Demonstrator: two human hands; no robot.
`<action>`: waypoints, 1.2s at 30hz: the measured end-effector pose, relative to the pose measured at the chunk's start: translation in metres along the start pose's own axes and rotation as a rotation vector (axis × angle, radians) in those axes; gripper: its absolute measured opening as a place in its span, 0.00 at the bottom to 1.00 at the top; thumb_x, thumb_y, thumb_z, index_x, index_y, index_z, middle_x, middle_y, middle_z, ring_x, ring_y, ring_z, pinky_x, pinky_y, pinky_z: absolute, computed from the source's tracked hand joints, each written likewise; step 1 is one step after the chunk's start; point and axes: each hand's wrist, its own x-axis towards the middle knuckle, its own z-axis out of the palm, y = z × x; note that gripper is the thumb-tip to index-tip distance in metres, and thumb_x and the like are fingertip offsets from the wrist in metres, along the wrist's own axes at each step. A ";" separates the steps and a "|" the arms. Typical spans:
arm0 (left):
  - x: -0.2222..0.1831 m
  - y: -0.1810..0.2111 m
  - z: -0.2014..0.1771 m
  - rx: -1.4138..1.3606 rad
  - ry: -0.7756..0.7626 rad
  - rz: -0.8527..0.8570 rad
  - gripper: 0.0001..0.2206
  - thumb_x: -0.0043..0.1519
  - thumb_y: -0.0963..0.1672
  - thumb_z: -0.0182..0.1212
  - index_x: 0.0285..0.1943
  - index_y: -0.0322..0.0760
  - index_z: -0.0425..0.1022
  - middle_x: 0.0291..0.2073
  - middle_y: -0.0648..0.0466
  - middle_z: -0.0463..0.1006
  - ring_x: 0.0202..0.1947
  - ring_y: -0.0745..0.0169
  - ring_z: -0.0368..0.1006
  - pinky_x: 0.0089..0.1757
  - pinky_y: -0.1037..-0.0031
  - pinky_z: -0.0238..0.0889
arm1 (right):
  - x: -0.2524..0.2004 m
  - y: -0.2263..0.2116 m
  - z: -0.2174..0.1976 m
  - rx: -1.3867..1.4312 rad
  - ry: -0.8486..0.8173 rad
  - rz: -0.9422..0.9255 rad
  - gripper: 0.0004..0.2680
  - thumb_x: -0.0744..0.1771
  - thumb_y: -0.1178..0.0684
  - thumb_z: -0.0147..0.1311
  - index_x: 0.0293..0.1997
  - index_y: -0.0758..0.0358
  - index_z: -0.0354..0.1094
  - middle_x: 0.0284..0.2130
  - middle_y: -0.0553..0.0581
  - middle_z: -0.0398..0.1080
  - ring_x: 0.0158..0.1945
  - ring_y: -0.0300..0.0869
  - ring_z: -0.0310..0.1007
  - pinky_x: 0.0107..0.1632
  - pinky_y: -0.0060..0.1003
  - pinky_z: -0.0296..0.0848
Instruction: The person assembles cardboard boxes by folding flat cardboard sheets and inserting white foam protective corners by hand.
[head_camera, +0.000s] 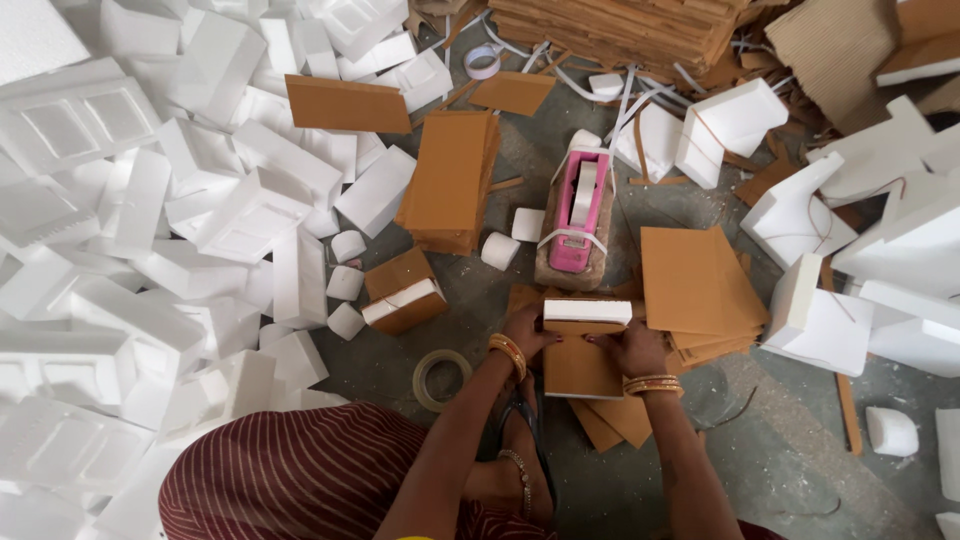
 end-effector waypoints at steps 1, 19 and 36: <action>0.004 0.003 -0.003 0.034 0.011 0.026 0.26 0.48 0.44 0.76 0.56 0.34 0.76 0.50 0.43 0.81 0.51 0.45 0.78 0.52 0.62 0.71 | 0.001 -0.004 -0.001 -0.007 -0.013 0.013 0.21 0.60 0.33 0.64 0.48 0.57 0.76 0.37 0.60 0.80 0.42 0.54 0.80 0.46 0.49 0.76; 0.039 0.107 -0.067 0.830 -0.133 0.347 0.22 0.50 0.42 0.70 0.55 0.44 0.70 0.52 0.47 0.74 0.51 0.47 0.74 0.54 0.51 0.62 | 0.018 -0.056 0.027 0.032 0.137 0.096 0.15 0.61 0.37 0.65 0.47 0.49 0.78 0.37 0.56 0.80 0.40 0.54 0.80 0.41 0.49 0.76; 0.043 0.053 -0.027 0.849 0.097 0.445 0.16 0.61 0.42 0.56 0.58 0.36 0.67 0.52 0.41 0.73 0.52 0.44 0.70 0.48 0.51 0.65 | 0.021 -0.041 0.050 0.223 0.157 0.094 0.20 0.62 0.42 0.68 0.54 0.57 0.67 0.41 0.57 0.79 0.43 0.49 0.82 0.45 0.43 0.78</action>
